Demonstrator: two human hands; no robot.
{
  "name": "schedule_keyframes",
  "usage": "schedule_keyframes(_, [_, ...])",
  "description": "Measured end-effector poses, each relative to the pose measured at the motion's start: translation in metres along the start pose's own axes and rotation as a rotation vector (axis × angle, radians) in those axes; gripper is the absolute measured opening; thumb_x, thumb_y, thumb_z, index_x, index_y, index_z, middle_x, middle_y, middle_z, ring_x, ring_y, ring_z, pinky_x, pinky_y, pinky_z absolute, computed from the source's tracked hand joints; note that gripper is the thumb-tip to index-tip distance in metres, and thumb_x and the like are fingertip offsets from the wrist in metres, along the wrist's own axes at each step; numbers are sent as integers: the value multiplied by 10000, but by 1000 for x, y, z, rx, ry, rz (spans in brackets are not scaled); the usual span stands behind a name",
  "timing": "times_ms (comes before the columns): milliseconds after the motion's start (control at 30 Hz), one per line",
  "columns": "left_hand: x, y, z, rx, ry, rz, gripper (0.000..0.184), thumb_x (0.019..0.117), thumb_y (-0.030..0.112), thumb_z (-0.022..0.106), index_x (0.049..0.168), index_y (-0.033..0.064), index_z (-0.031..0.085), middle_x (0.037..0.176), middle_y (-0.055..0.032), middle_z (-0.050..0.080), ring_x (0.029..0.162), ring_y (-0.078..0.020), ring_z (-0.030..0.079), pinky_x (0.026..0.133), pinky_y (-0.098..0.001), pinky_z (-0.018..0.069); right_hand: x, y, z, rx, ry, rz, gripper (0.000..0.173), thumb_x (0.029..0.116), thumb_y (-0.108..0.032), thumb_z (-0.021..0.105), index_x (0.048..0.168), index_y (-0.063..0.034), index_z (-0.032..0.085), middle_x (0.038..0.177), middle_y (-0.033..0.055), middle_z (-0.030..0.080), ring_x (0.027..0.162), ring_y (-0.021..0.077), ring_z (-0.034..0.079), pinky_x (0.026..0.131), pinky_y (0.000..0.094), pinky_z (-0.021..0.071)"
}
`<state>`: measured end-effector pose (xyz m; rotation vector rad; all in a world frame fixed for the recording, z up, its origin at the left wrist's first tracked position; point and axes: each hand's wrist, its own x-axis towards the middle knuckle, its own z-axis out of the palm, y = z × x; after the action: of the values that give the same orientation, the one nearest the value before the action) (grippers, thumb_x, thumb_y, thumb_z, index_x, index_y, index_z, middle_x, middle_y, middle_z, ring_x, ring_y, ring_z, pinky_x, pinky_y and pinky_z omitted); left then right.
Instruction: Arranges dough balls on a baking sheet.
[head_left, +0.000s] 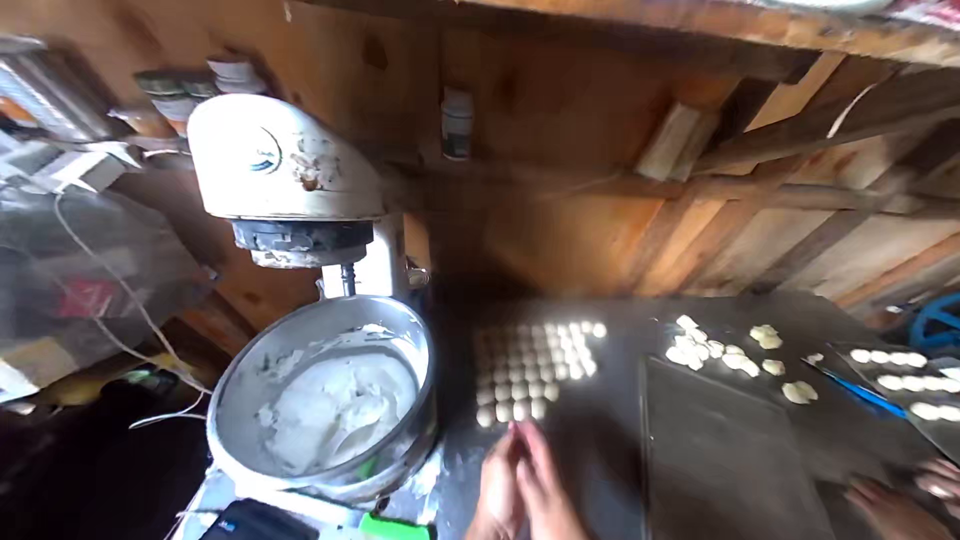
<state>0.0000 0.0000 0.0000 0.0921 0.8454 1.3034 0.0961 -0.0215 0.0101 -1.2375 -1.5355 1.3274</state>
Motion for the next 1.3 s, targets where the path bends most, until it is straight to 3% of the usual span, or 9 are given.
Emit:
schedule_keyframes(33, [7, -5, -5, 79, 100, 104, 392, 1120, 264, 362, 1280, 27, 631, 1164, -88, 719, 1013, -168, 706, 854, -358, 595, -17, 6, 0, -126, -103, -115, 574, 1034, -180, 489, 1524, 103, 388, 1601, 278, 368, 1511, 296, 367, 1258, 423, 314])
schedule_keyframes(100, [12, -1, -20, 293, 88, 214, 460, 1109, 275, 388, 1502, 55, 485, 1537, -102, 523, 1373, -239, 545, 1091, -471, 493, -33, 10, -15, -193, -298, -165, 605, 1036, -177, 558, 1520, 131, 365, 1558, 310, 420, 1468, 323, 442, 1238, 450, 353])
schedule_keyframes(200, [24, 9, -36, 1006, 100, 447, 406, 1073, 227, 457, 1399, 28, 594, 1428, -120, 620, 1322, -227, 595, 1116, -417, 502, 12, 20, -47, -410, -292, -161, 423, 1018, -180, 563, 1417, -45, 606, 1398, 146, 635, 1327, 234, 586, 1154, 430, 458])
schedule_keyframes(367, [81, -6, -35, 2134, 211, 329, 512, 1008, 341, 489, 1515, 276, 517, 1610, -43, 441, 1491, -322, 383, 1177, -619, 315, 120, 56, -51, -1141, -397, -20, 576, 962, -82, 529, 1526, -197, 491, 1513, 170, 505, 1428, 396, 435, 1154, 589, 383])
schedule_keyframes(533, [74, -20, -48, 2112, 243, 534, 400, 943, 340, 593, 1323, 248, 678, 1412, -74, 629, 1351, -347, 540, 1036, -579, 481, 92, 86, -59, -1010, -295, -139, 516, 889, -110, 635, 1390, -231, 634, 1435, 156, 579, 1357, 379, 512, 1058, 553, 480])
schedule_keyframes(667, [90, 1, -28, 2103, 190, 196, 508, 940, 353, 620, 1435, 242, 592, 1539, -87, 504, 1463, -364, 395, 1094, -602, 433, 124, 72, -58, -1074, -428, -34, 576, 885, -87, 654, 1439, -222, 574, 1496, 158, 513, 1418, 404, 433, 1031, 567, 504])
schedule_keyframes(933, [0, -23, -26, 2087, -98, 224, 448, 933, 409, 620, 1318, 185, 670, 1343, -82, 657, 1347, -332, 534, 1024, -559, 504, 20, 42, -91, -942, -502, 44, 387, 909, -225, 691, 1279, -115, 657, 1308, 175, 624, 1279, 367, 563, 1034, 522, 508])
schedule_keyframes(1133, [-26, -24, -79, 1992, -58, 221, 823, 792, 485, 809, 1516, 224, 515, 1488, -118, 555, 1370, -352, 516, 1095, -536, 466, -17, 51, -94, -1020, -415, 267, 909, 779, -495, 831, 1560, -236, 444, 1488, 209, 502, 1382, 423, 469, 1052, 592, 487])
schedule_keyframes(1300, [-5, -21, -92, 2033, -251, 214, 570, 896, 377, 710, 1425, 188, 615, 1433, -113, 607, 1353, -320, 547, 1128, -507, 453, -10, 59, -51, -992, -509, 199, 472, 973, -339, 650, 1424, -224, 575, 1433, 218, 554, 1303, 447, 544, 981, 648, 510])
